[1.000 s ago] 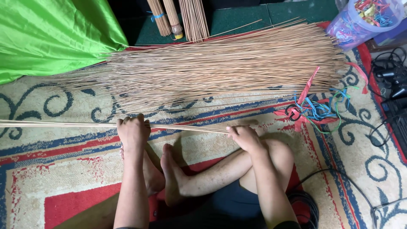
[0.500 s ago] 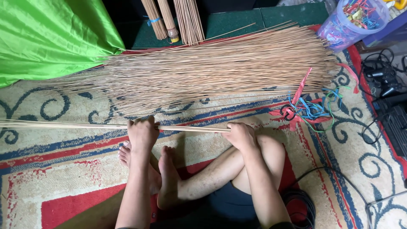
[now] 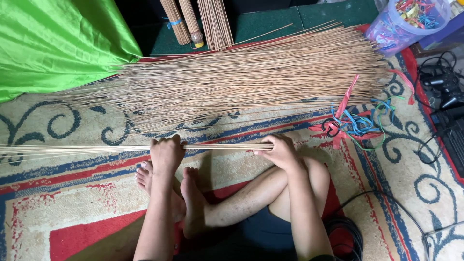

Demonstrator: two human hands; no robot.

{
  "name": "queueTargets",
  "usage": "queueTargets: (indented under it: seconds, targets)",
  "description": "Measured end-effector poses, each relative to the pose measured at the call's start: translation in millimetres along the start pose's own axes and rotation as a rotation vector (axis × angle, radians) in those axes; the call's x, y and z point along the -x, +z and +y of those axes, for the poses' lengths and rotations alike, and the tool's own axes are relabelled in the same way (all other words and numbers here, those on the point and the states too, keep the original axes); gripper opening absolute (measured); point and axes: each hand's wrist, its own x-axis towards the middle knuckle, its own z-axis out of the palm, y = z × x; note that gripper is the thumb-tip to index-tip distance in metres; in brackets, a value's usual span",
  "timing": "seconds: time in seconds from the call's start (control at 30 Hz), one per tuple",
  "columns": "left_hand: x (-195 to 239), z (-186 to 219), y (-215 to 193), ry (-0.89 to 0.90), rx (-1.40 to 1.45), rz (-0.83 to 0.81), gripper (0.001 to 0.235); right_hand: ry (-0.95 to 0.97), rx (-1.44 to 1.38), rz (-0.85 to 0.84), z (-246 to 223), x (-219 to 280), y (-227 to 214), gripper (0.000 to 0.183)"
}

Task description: The person sits on a patterned rug and repeatedly picks up small bundles of thin bamboo sticks from a large pile, aligns them, and places them back down. The task involves sorting or organizing the sticks by hand without using any tools.

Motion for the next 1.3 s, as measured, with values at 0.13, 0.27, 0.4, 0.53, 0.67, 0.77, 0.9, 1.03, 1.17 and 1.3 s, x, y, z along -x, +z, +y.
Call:
queueTargets:
  seconds: [0.13, 0.27, 0.4, 0.53, 0.67, 0.77, 0.9, 1.03, 1.17, 1.3]
  targets:
    - [2.9, -7.5, 6.0, 0.042, 0.024, 0.054, 0.033, -0.005, -0.730, 0.043, 33.8, -6.9, 26.6, 0.065]
    - [3.7, 11.9, 14.8, 0.067, 0.023, 0.083, 0.027, 0.176, -1.253, 0.244, 35.4, -16.9, 28.7, 0.049]
    - [7.2, 26.2, 20.4, 0.081, 0.066, 0.089, 0.028, 0.245, -1.362, 0.312, 45.5, -13.2, 24.4, 0.041]
    - [7.2, 25.5, 12.7, 0.107, 0.070, 0.093, 0.023, 0.193, -0.731, 0.226, 52.6, -11.4, 20.7, 0.049]
    - [0.1, 22.0, -8.8, 0.115, 0.059, 0.111, 0.022, 0.321, -0.658, 0.199, 60.3, -16.1, 32.1, 0.035]
    - [-1.2, 26.6, -16.0, 0.124, 0.054, 0.096, 0.021, 0.352, -1.074, 0.311, 52.8, -19.7, 27.4, 0.035]
    - [0.4, 34.6, -13.5, 0.112, 0.009, 0.053, 0.019, 0.392, -1.593, 0.392, 58.6, -15.6, 15.8, 0.040]
    - [4.3, 48.7, -15.2, 0.083, 0.013, 0.029, 0.020, 0.380, -1.558, 0.368, 73.7, -15.5, 21.0, 0.047]
    - [0.7, 52.3, -25.2, 0.095, 0.048, 0.042, 0.021, 0.397, -1.520, 0.565, 75.6, -17.6, 9.7, 0.068]
    - [6.1, 49.2, -3.1, 0.110, 0.054, -0.057, 0.013, 0.346, -1.424, 0.393, 47.7, -14.1, 9.1, 0.089]
